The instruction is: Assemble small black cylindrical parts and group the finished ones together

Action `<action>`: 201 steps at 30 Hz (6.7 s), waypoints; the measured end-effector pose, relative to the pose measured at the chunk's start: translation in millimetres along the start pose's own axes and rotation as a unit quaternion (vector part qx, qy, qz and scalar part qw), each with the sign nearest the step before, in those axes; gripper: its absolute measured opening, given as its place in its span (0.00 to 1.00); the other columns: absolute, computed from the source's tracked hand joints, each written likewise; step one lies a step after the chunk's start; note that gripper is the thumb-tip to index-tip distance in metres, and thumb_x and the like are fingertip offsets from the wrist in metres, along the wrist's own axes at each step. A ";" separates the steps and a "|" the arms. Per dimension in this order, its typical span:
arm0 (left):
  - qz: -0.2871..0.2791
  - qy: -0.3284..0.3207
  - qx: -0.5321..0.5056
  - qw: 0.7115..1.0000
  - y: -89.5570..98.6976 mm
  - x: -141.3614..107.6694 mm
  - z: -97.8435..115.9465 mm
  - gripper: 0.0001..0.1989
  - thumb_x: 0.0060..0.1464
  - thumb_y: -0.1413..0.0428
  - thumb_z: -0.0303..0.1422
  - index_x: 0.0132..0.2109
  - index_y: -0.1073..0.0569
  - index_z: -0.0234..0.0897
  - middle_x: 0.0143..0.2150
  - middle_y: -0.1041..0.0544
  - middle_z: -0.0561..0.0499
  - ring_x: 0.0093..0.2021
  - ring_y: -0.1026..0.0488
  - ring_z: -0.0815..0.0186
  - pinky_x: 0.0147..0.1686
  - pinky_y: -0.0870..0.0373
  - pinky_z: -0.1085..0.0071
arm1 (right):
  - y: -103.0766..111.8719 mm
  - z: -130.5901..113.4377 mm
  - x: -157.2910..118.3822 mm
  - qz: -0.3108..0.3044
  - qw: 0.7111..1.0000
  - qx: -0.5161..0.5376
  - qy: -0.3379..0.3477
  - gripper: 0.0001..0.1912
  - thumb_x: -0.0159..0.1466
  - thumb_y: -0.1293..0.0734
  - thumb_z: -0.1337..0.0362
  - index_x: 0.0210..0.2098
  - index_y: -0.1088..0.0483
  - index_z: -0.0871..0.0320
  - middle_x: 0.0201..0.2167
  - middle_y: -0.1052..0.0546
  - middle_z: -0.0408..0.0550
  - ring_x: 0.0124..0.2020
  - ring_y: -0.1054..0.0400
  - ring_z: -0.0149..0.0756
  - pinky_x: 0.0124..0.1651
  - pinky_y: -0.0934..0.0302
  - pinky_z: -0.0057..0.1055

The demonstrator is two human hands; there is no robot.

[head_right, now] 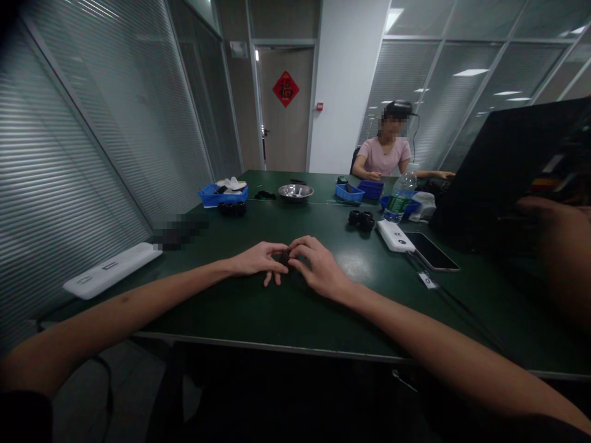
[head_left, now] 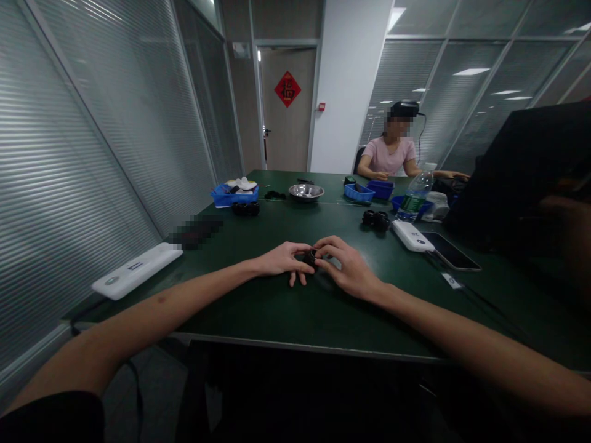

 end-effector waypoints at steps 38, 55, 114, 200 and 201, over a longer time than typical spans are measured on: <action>-0.008 -0.008 0.005 1.000 0.9 0.3 -1.3 0.32 0.54 0.32 0.37 0.61 0.33 0.31 0.42 0.21 0.44 0.31 0.18 0.63 0.24 0.24 0.74 | -7.0 3.8 -3.6 -0.021 0.999 -0.002 0.029 0.08 0.70 0.35 0.70 0.47 0.28 0.55 0.54 0.27 0.55 0.55 0.31 0.48 0.57 0.32 0.52; -0.014 -0.007 0.016 1.000 -0.3 0.0 0.3 0.32 0.56 0.33 0.38 0.63 0.34 0.32 0.43 0.21 0.43 0.32 0.18 0.63 0.25 0.24 0.74 | -5.7 0.2 -3.2 -0.008 0.999 -0.031 0.029 0.07 0.71 0.33 0.60 0.45 0.25 0.55 0.53 0.26 0.54 0.53 0.30 0.47 0.54 0.30 0.50; -0.002 0.005 0.018 1.000 -0.1 0.6 -0.3 0.35 0.53 0.31 0.37 0.64 0.33 0.29 0.35 0.19 0.46 0.28 0.20 0.65 0.23 0.26 0.75 | -5.8 -6.1 -4.4 -0.026 0.998 -0.017 0.045 0.08 0.68 0.34 0.69 0.46 0.28 0.56 0.55 0.28 0.56 0.56 0.32 0.48 0.58 0.33 0.51; -0.010 0.001 0.028 1.000 0.8 2.7 -3.9 0.32 0.53 0.31 0.38 0.61 0.32 0.31 0.39 0.20 0.46 0.29 0.20 0.67 0.23 0.25 0.75 | -8.4 -5.9 -3.8 -0.035 0.998 -0.026 0.053 0.07 0.69 0.35 0.70 0.46 0.29 0.57 0.55 0.28 0.57 0.56 0.32 0.48 0.57 0.32 0.50; -0.012 0.002 0.029 1.000 0.0 2.0 -2.9 0.33 0.54 0.32 0.37 0.61 0.32 0.31 0.39 0.20 0.46 0.29 0.21 0.67 0.23 0.26 0.75 | -7.9 -6.3 -4.1 -0.034 0.998 -0.028 0.051 0.05 0.70 0.35 0.69 0.45 0.28 0.57 0.55 0.28 0.57 0.56 0.32 0.48 0.57 0.32 0.50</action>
Point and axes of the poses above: each hand's wrist, its own x-axis towards the middle knuckle, its own y-axis out of the back of the hand, z = x × y, the point moved 6 cm from there along x, towards the middle knuckle
